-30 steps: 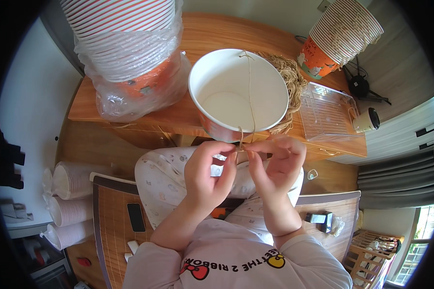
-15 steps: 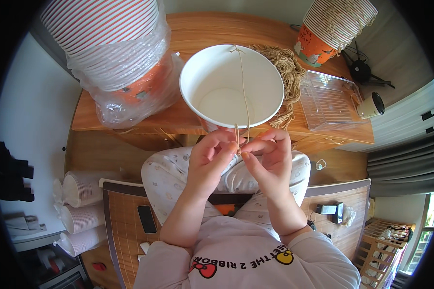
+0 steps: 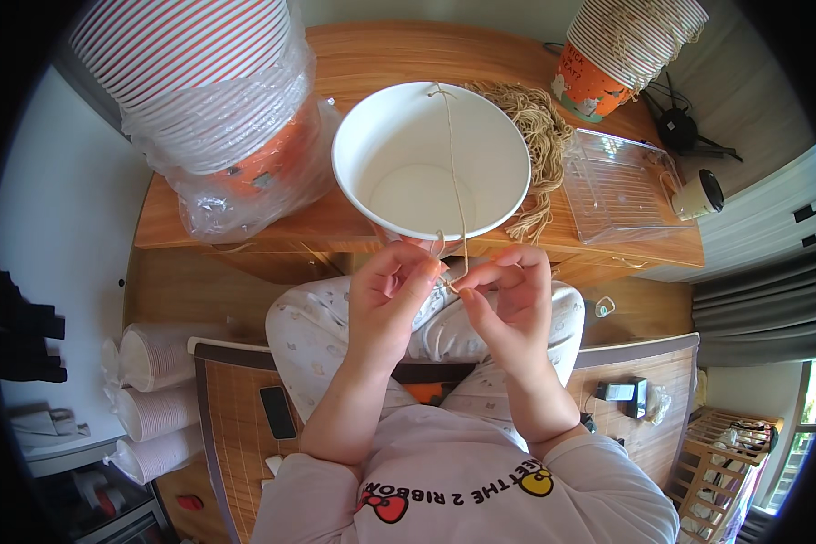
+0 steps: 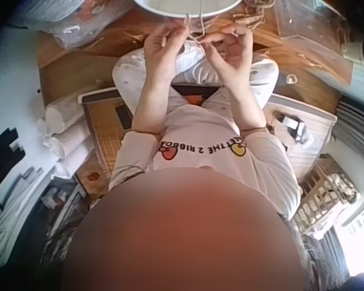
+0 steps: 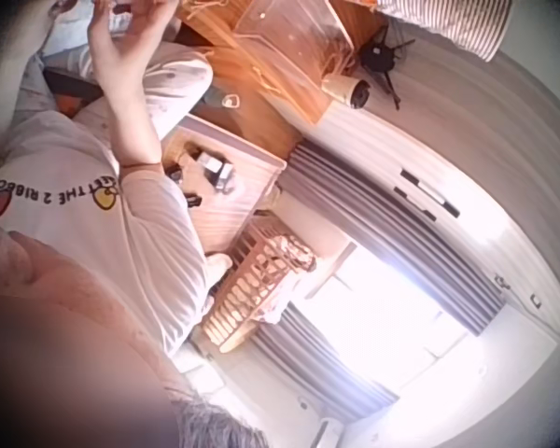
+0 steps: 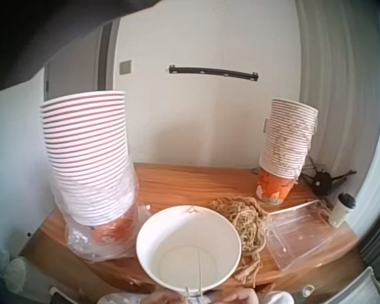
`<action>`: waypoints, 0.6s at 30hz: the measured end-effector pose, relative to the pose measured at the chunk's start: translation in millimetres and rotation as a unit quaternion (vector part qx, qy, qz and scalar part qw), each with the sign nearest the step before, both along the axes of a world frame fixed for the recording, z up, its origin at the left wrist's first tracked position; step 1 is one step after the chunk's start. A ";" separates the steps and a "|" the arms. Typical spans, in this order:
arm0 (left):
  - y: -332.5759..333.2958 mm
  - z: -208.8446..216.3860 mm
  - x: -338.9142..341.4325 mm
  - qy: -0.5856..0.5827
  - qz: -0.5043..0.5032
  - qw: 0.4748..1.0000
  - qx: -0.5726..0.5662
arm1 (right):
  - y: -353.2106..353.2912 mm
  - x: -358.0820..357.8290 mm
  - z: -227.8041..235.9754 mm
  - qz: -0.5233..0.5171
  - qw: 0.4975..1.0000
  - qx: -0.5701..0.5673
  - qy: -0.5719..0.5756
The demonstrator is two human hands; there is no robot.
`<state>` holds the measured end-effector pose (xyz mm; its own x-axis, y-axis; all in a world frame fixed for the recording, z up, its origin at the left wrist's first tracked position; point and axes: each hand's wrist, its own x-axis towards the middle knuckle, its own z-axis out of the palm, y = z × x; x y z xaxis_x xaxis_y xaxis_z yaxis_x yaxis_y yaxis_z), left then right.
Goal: Attaching string handles to paper buckets.
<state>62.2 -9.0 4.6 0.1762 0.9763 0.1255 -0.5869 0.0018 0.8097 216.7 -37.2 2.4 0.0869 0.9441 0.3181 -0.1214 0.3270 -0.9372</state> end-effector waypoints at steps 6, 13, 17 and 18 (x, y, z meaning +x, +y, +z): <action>-0.8 -6.0 1.6 -0.035 -0.006 0.999 -0.022 | 0.6 4.1 -2.6 0.016 1.000 -0.001 0.000; -5.9 -13.1 3.1 -0.024 -0.048 0.998 -0.023 | 6.2 5.4 3.3 0.015 0.999 0.015 0.035; -7.0 -20.1 1.2 -0.014 -0.061 0.998 0.020 | 7.5 5.1 2.2 0.049 0.996 0.043 0.061; -7.2 -18.2 2.3 -0.013 -0.062 0.998 0.021 | 8.8 6.4 0.7 0.072 0.993 0.060 0.070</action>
<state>64.5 -16.2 -13.6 0.2909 0.9410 0.1727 -0.6050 0.0411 0.7952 223.1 -28.4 3.0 0.0042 0.9063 0.4227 -0.3013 0.4042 -0.8636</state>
